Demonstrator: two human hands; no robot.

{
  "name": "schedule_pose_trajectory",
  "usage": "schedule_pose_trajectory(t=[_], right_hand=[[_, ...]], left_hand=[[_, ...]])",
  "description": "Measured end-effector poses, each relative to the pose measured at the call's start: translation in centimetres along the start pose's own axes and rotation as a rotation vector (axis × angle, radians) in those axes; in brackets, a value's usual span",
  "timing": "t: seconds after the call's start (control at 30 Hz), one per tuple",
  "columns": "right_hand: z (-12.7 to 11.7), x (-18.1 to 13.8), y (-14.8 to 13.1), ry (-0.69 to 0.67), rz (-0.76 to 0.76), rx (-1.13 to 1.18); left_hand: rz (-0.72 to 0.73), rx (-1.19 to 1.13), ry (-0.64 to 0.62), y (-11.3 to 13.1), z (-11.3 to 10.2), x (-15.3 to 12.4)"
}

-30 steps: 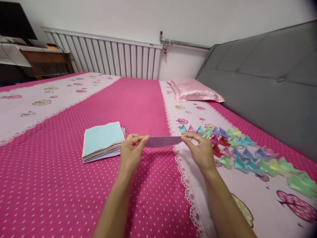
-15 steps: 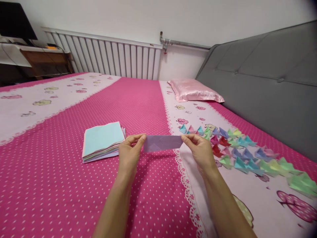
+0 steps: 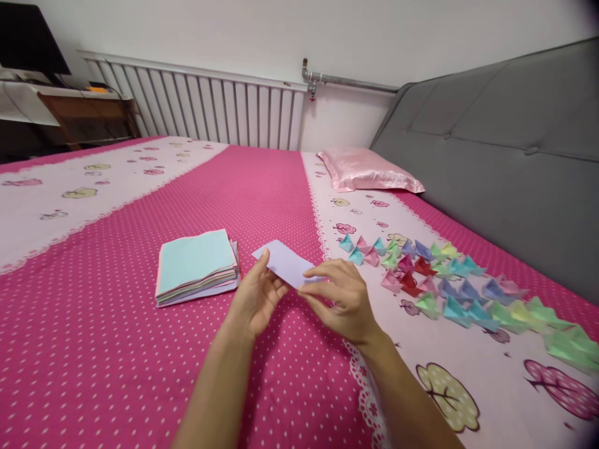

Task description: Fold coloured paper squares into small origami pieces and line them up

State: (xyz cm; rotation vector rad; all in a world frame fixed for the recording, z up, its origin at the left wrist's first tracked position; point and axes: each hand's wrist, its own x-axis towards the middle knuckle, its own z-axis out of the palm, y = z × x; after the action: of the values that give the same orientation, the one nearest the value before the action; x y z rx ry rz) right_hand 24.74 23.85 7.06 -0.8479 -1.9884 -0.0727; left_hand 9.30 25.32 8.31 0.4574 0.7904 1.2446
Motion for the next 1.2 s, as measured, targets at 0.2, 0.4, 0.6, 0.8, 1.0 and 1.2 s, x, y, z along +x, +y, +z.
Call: schedule_pose_trajectory(t=[0.2,0.4,0.6,0.8,1.0,1.2], right_hand=[[0.1,0.1,-0.8,-0.11,-0.086,-0.047],[-0.6,0.2,0.4,-0.111,-0.008,-0.102],[-0.8,0.1,1.3,-0.085,0.082,-0.002],[-0.7,0.0,1.6,-0.073,0.166,0.123],[-0.4,0.0,1.6,-0.019,0.247,0.214],[0.1,0.0,1.2,0.04,0.445,0.27]], left_hand=[[0.057,-0.053,0.097,0.5,-0.9,0.6],[-0.011,0.004,-0.008,0.8,-0.9,0.0],[-0.102,0.108,-0.111,0.5,-0.6,-0.5],[-0.12,0.154,-0.182,0.4,-0.3,-1.0],[-0.11,0.146,-0.263,0.3,-0.2,-1.1],[-0.093,0.1,-0.41,0.0,0.0,-1.2]])
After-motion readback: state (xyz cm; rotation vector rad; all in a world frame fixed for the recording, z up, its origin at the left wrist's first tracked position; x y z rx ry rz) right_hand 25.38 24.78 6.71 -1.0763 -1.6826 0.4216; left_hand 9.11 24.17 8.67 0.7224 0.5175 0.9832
